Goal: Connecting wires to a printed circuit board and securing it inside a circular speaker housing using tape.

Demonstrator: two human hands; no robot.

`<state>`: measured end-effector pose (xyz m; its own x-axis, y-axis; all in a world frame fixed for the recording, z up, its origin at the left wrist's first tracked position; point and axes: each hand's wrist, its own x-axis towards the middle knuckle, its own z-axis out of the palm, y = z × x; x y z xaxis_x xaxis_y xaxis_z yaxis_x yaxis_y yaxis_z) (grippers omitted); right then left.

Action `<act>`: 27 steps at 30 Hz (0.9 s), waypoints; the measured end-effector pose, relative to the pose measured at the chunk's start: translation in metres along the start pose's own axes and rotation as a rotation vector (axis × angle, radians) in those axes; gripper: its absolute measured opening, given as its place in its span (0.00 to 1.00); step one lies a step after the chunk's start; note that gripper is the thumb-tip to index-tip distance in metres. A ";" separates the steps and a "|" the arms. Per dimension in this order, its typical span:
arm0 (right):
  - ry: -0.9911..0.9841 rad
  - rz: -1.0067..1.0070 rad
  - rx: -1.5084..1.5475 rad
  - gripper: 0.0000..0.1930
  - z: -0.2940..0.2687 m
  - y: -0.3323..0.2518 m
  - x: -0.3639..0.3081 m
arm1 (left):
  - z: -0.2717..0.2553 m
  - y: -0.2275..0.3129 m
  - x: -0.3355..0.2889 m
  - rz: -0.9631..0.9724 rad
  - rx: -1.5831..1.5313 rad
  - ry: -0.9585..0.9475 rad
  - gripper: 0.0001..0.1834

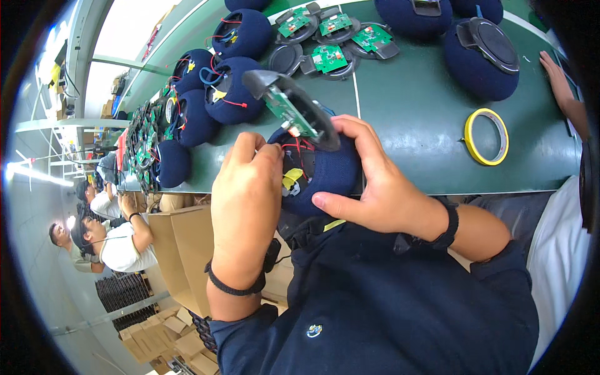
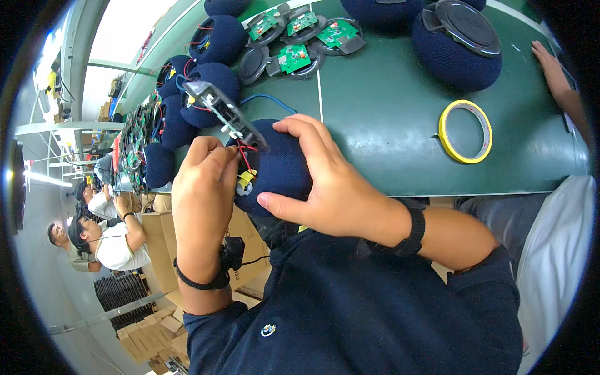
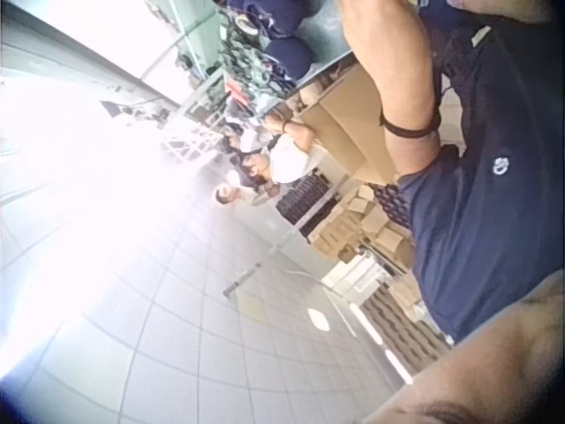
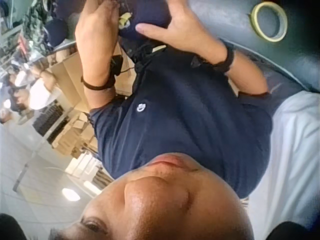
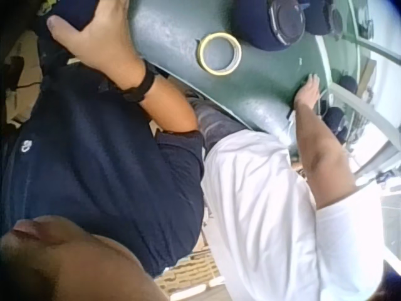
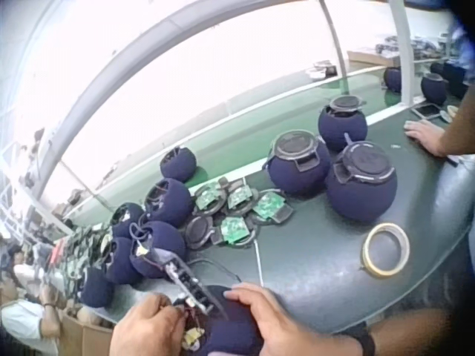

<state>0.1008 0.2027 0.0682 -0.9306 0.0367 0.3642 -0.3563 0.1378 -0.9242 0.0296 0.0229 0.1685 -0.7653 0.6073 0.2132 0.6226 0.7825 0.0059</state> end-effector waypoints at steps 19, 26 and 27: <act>-0.030 0.112 0.199 0.50 0.009 0.014 -0.011 | 0.002 -0.015 -0.002 -0.059 -0.231 0.103 0.06; -0.064 0.107 0.237 0.50 0.008 0.016 -0.008 | 0.010 -0.021 -0.004 -0.027 -0.218 0.131 0.08; -0.062 0.100 0.243 0.50 0.008 0.015 -0.007 | 0.012 -0.022 -0.004 -0.024 -0.226 0.141 0.08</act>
<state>0.1015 0.1967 0.0508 -0.9629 -0.0236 0.2687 -0.2649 -0.1053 -0.9585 0.0167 0.0049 0.1561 -0.7598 0.5517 0.3441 0.6374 0.7363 0.2270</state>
